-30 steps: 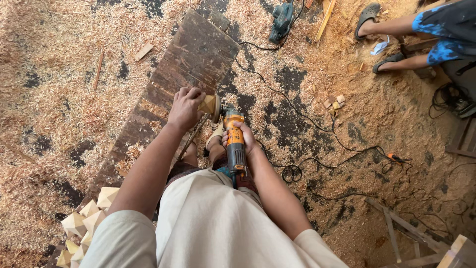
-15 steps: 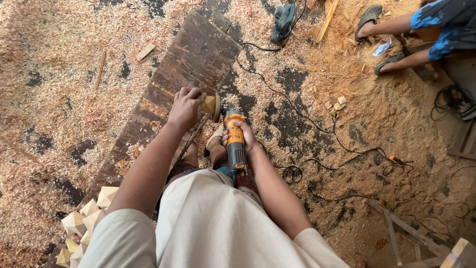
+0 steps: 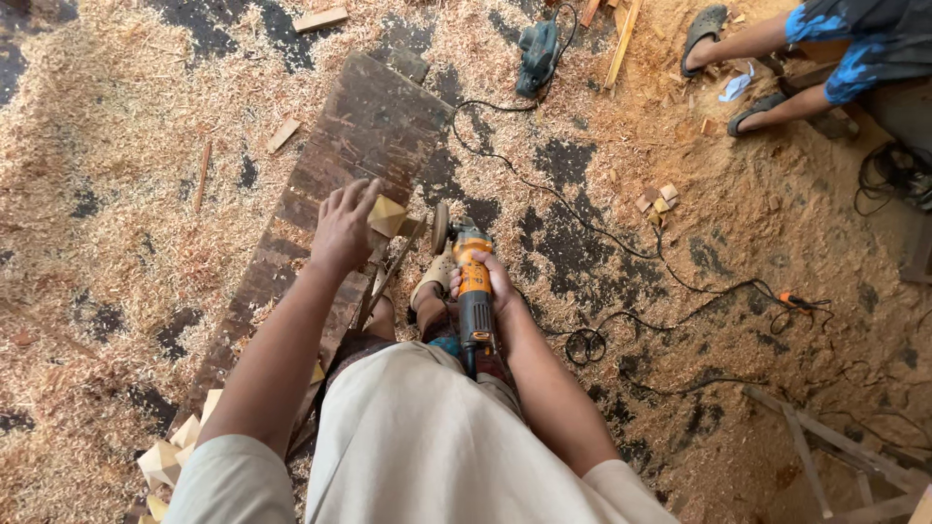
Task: The person holds a wooden pyramid and uses an angle grinder with a sanding disc to smooth its surfaces, then sets it back on a workbench.
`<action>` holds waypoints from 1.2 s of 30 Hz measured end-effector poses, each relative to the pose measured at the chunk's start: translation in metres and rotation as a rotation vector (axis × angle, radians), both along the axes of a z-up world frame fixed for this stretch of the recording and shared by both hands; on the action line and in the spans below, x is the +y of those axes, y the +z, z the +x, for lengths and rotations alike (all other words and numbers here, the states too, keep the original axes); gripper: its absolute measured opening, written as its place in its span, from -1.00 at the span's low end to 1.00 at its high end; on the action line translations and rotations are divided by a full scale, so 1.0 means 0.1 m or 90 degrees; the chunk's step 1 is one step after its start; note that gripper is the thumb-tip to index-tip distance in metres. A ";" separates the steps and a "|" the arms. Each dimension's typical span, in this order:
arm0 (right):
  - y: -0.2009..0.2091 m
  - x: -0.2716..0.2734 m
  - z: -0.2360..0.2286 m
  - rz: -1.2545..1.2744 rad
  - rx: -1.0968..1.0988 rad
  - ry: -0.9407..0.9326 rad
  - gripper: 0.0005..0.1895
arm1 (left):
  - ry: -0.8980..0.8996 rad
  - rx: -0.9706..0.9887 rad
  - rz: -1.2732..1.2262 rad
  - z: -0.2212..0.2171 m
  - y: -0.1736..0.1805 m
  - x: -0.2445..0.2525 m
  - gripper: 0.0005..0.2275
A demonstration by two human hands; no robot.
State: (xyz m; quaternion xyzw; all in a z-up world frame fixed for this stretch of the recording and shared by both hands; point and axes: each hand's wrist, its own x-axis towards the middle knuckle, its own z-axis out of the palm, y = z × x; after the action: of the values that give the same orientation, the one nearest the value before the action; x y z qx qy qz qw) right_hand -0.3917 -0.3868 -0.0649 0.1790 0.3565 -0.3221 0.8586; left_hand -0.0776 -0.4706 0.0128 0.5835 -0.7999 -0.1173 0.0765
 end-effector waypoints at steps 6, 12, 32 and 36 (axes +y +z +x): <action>0.01 0.05 -0.14 -0.030 0.025 -0.014 -0.42 | 0.188 0.045 0.207 -0.29 0.16 0.17 -0.25; 0.10 0.03 -0.06 -0.063 0.001 0.017 -0.39 | 0.063 -0.020 0.132 -0.22 -0.04 0.11 -0.36; -0.18 0.04 0.27 0.003 -0.047 0.052 -0.44 | -0.036 0.025 0.161 -0.13 -0.07 0.01 -0.46; -0.17 0.01 0.28 -0.001 -0.033 0.047 -0.41 | -0.056 0.006 0.145 -0.13 -0.04 -0.02 -0.46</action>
State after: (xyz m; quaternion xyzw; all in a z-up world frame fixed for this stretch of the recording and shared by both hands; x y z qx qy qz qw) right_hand -0.3635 -0.3856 -0.0818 0.1733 0.3403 -0.2856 0.8790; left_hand -0.0902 -0.4723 0.0086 0.5520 -0.8061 -0.2130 0.0082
